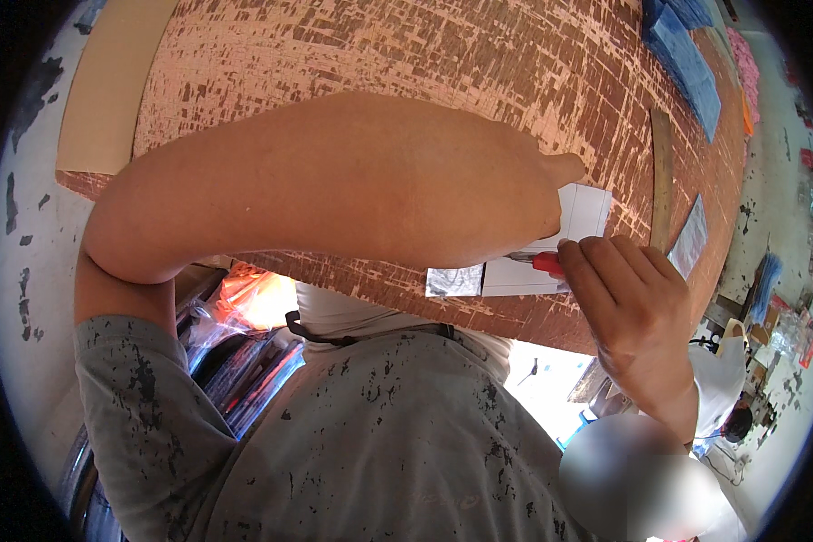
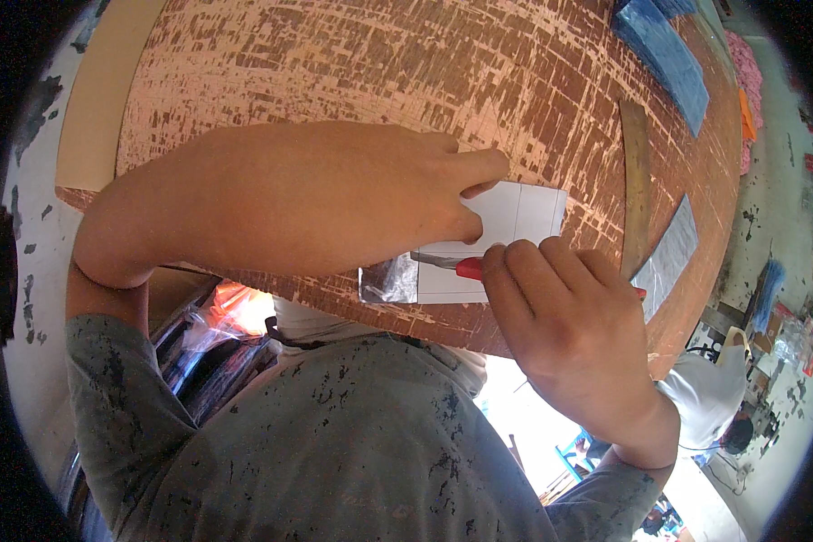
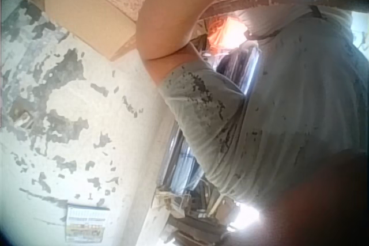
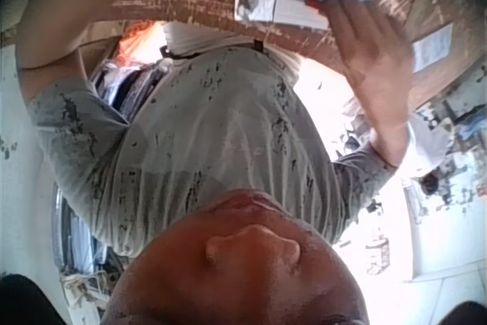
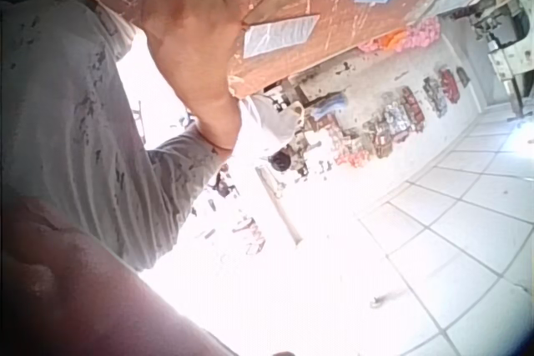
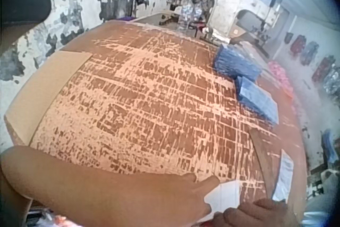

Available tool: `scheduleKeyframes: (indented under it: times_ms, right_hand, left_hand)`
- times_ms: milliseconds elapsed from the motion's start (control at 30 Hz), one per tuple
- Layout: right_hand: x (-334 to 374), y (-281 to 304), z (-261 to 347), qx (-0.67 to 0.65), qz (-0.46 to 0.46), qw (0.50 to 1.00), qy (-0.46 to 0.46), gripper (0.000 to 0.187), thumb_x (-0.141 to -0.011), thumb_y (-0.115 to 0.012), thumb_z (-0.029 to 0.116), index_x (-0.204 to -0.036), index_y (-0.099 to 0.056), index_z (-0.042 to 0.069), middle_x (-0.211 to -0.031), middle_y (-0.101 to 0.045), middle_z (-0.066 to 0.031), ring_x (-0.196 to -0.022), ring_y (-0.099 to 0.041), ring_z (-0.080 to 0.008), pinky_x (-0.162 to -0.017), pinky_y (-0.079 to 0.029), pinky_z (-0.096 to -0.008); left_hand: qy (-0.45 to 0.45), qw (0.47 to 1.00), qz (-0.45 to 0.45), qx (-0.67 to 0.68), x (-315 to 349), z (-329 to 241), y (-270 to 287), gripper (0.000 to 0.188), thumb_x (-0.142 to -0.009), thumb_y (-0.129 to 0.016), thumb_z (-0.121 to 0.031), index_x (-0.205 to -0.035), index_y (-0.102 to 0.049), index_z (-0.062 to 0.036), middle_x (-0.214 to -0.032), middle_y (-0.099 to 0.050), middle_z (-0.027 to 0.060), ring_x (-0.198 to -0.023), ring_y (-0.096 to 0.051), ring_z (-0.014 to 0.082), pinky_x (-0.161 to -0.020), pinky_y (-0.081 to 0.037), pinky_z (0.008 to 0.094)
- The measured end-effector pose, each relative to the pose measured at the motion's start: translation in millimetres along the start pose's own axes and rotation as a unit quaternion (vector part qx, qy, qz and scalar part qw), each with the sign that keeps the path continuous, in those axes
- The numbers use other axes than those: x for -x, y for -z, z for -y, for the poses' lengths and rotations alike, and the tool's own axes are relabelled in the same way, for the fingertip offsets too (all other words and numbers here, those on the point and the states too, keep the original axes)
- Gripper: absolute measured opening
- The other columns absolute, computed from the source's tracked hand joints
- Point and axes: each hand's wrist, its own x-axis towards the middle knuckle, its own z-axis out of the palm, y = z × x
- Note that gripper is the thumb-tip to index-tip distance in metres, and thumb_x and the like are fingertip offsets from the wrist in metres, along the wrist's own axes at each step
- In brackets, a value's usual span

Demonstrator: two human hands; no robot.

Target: The person cuts small pieces of silver foil using a utility knife on a wooden table, then picks up and folds a T-shaped paper template. They then place the foil over a blue object and use the knife to cut along the edges of the T-shaped paper placed on top of it.

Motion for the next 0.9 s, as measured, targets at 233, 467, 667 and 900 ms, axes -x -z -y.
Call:
scheduleKeyframes:
  times_ms: [233,467,667,900]
  right_hand:
    - [-1,4,0,-0.001,0.024,1.0,-0.009,0.031,-0.079,-0.07,0.013,-0.106,-0.068,-0.003,-0.09,-0.056,-0.0068,-0.081,-0.06,-0.0204,-0.068,-0.046,-0.0354]
    - [-1,7,3,0.016,0.03,0.999,-0.003,0.029,-0.079,-0.07,0.013,-0.104,-0.068,-0.002,-0.089,-0.055,-0.0065,-0.081,-0.059,-0.02,-0.069,-0.045,-0.0351]
    - [-2,11,11,0.045,0.024,0.999,0.001,0.027,-0.079,-0.071,0.013,-0.102,-0.068,-0.001,-0.089,-0.055,-0.0056,-0.08,-0.057,-0.0193,-0.07,-0.045,-0.0346]
    - [50,17,19,-0.007,-0.063,0.993,-0.098,0.028,-0.078,-0.077,0.014,-0.103,-0.07,0.002,-0.091,-0.064,-0.0064,-0.08,-0.064,-0.0217,-0.065,-0.047,-0.036]
  left_hand:
    - [-0.01,1.0,0.009,0.017,-4,8,4,0.037,-0.093,-0.069,-0.015,-0.129,-0.068,-0.0067,-0.123,-0.061,0.0141,-0.114,-0.065,0.0335,-0.097,-0.053,0.043]
    - [-0.008,1.0,0.018,0.02,-5,8,4,0.038,-0.092,-0.071,-0.014,-0.129,-0.069,-0.0071,-0.124,-0.061,0.0134,-0.115,-0.065,0.0329,-0.097,-0.054,0.0427]
    - [0.011,0.999,0.03,0.031,-9,2,5,0.038,-0.091,-0.072,-0.012,-0.129,-0.069,-0.0075,-0.124,-0.06,0.0129,-0.115,-0.065,0.0324,-0.097,-0.054,0.0424]
    - [0.058,0.994,0.082,0.032,-25,3,17,0.039,-0.09,-0.074,-0.011,-0.129,-0.07,-0.0079,-0.125,-0.06,0.0122,-0.116,-0.065,0.0319,-0.097,-0.054,0.042]
